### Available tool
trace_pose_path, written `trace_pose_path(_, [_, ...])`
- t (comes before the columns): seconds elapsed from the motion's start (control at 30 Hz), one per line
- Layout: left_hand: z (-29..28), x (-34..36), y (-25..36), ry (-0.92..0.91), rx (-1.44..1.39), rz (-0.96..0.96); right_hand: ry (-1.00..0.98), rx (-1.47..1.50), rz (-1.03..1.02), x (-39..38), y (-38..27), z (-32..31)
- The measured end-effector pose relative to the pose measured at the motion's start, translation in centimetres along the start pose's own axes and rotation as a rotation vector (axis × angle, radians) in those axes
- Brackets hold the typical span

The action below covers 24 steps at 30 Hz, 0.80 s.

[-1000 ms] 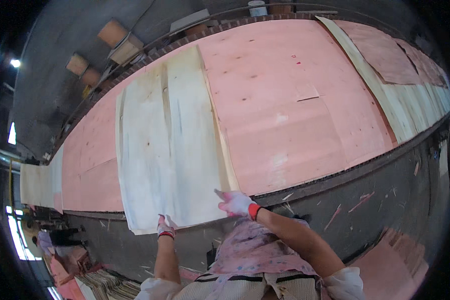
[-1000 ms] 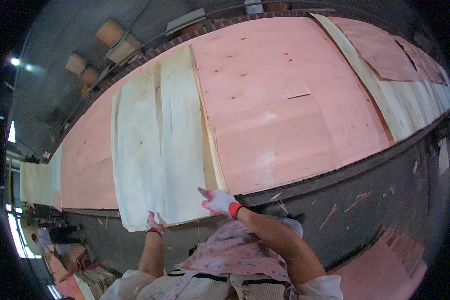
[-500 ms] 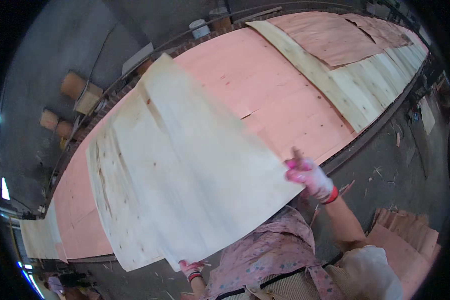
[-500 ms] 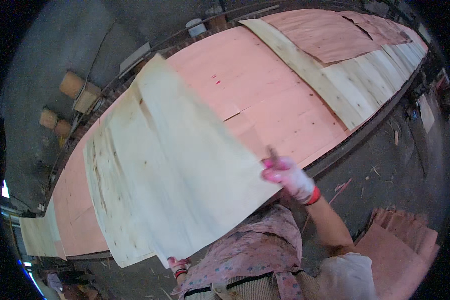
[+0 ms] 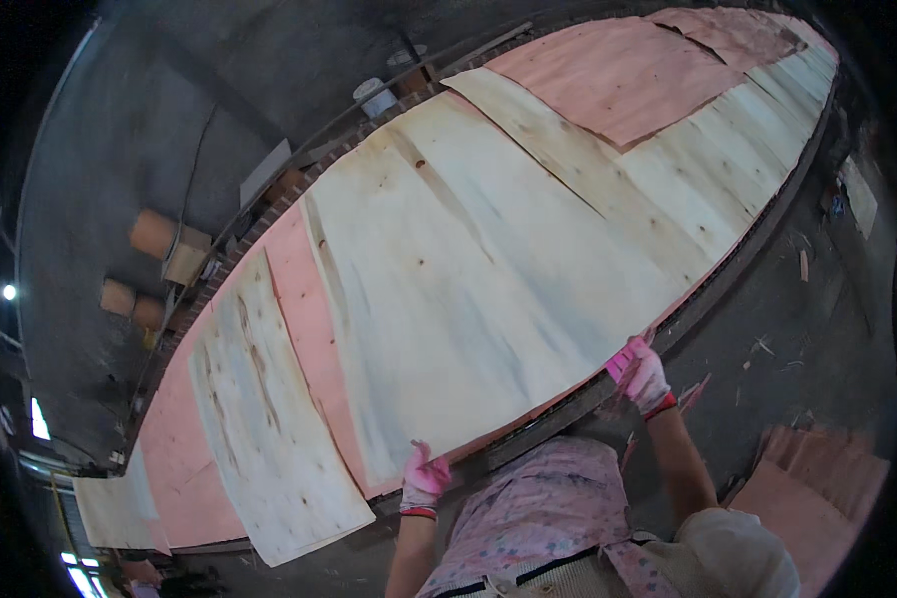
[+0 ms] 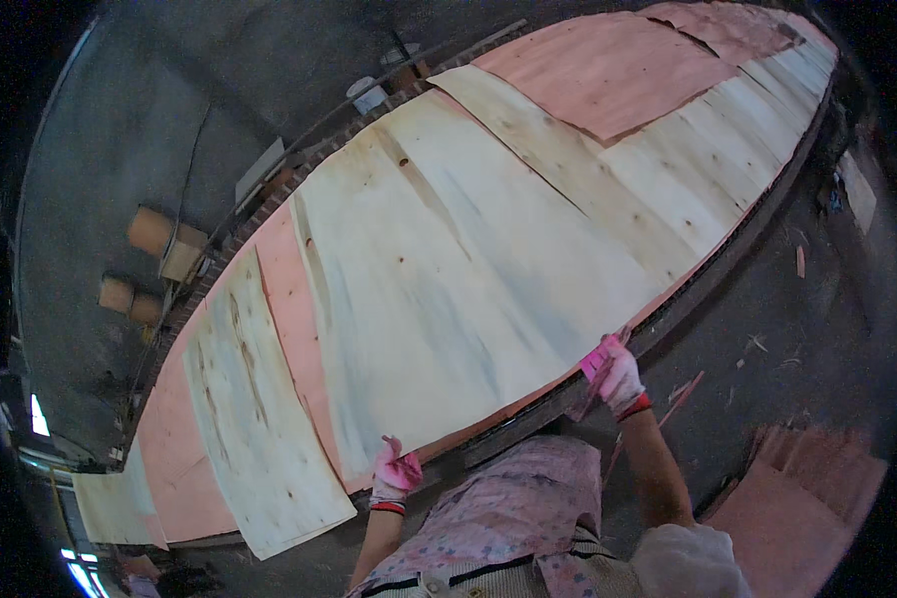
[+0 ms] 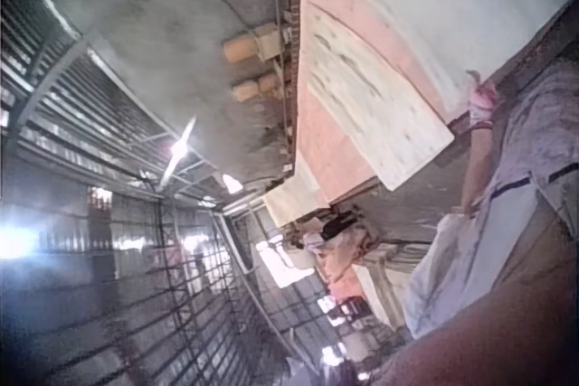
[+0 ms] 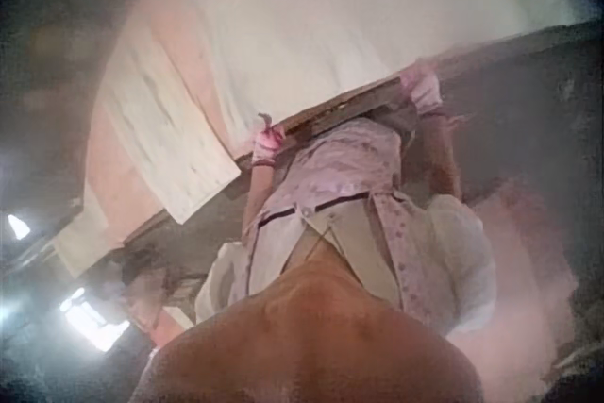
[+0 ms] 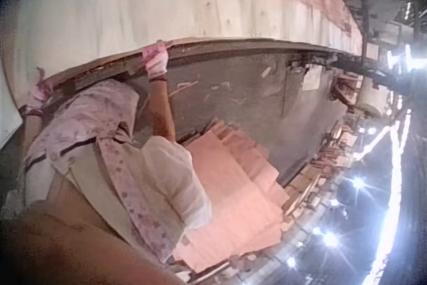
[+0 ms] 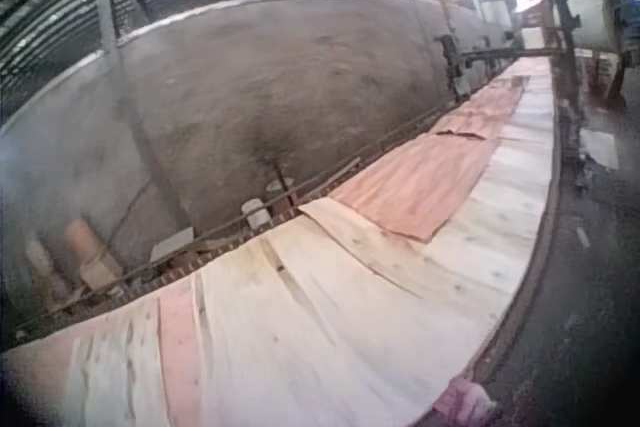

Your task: The person repeatedly picks up wood veneer sheets from stacks and lays them onto the conveyor line by hand.

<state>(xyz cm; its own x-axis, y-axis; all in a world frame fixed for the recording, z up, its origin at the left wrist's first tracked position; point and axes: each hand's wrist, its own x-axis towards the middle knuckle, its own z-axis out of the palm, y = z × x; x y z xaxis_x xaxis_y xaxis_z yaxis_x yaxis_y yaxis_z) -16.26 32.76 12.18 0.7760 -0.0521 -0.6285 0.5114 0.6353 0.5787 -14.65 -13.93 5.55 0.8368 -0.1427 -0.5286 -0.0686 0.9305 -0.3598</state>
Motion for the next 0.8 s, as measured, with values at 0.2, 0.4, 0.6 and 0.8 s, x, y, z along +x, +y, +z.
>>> trace_pose_path(0.2, [-6.2,-0.5,-0.5,-0.116,-0.06,-0.051,0.296,-0.24,-0.02,-1.7,1.7,2.8])
trace_pose_path(0.4, [-4.2,2.8,-1.4,0.073,-0.044,-0.128,0.416,-0.182,-0.07,5.2,2.3,-2.3])
trace_pose_path(0.6, [0.6,2.8,-2.9,0.135,-0.108,-0.262,0.468,-0.121,0.007,6.9,4.2,-4.8])
trace_pose_path(0.8, [-3.8,2.8,-4.2,0.129,-0.117,-0.473,0.659,-0.448,-0.103,6.7,4.5,-3.6])
